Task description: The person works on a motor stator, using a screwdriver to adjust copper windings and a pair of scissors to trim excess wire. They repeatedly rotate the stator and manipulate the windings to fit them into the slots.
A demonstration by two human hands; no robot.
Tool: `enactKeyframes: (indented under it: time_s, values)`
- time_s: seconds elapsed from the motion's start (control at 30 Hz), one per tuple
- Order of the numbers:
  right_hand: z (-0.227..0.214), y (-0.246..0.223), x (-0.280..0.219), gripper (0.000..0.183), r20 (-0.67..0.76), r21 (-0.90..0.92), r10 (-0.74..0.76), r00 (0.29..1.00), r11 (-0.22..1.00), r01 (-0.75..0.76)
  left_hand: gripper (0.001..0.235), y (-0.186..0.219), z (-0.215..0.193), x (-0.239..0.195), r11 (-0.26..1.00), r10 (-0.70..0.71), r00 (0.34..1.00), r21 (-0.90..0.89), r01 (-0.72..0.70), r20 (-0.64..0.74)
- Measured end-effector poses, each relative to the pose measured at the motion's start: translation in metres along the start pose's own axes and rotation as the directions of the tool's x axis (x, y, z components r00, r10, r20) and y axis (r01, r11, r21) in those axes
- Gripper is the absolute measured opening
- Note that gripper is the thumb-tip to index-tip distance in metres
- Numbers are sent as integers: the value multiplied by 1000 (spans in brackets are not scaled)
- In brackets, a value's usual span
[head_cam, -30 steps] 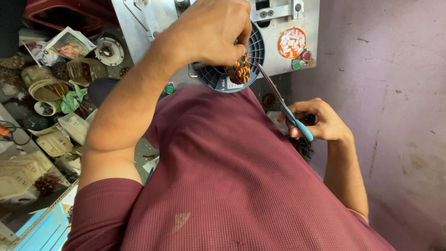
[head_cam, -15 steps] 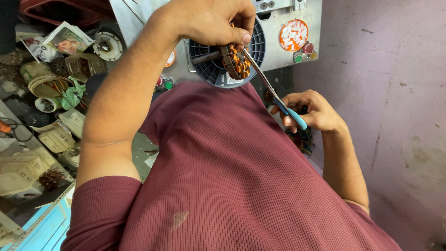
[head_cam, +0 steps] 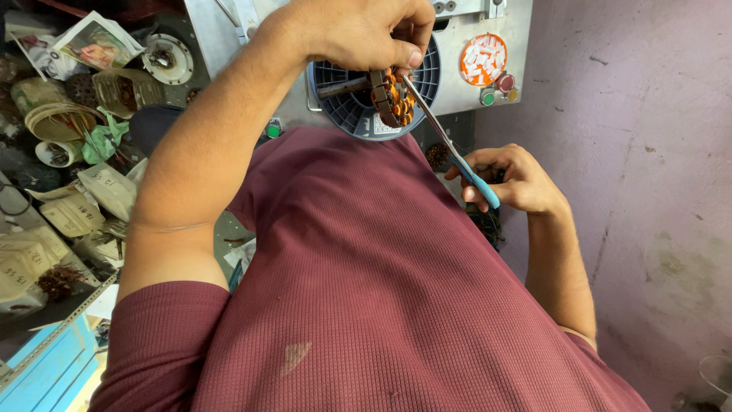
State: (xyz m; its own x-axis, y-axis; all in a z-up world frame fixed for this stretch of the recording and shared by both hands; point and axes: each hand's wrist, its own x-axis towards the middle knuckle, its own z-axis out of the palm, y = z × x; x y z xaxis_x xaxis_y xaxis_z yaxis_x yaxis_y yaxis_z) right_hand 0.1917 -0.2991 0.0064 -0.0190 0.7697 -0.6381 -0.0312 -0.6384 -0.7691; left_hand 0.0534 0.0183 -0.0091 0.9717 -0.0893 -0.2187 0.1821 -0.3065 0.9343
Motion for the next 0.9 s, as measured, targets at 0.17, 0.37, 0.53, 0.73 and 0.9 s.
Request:
enactKeyframes:
  time_s: [0.17,0.37,0.53,0.73,0.9]
  values:
    - [5,-7,-1,38,-46,-52,15,999,998,-17,10,-2,0,0,1000,20,1000,3,-20,-2]
    - [8,-9,-1,38,-88,-84,35,996,996,-43,10,-9,2,4,999,2,1000,-55,-2,-3]
    - [8,-1,0,36,-77,-20,17,997,1000,-19,13,-8,1,7,997,-35,999,-73,34,-12]
    - [9,11,3,36,-7,144,-59,998,988,59,16,-3,-1,7,995,-96,992,29,99,-86]
    - [11,12,3,41,10,242,-92,996,966,87,16,-8,0,9,993,-118,987,3,119,-109]
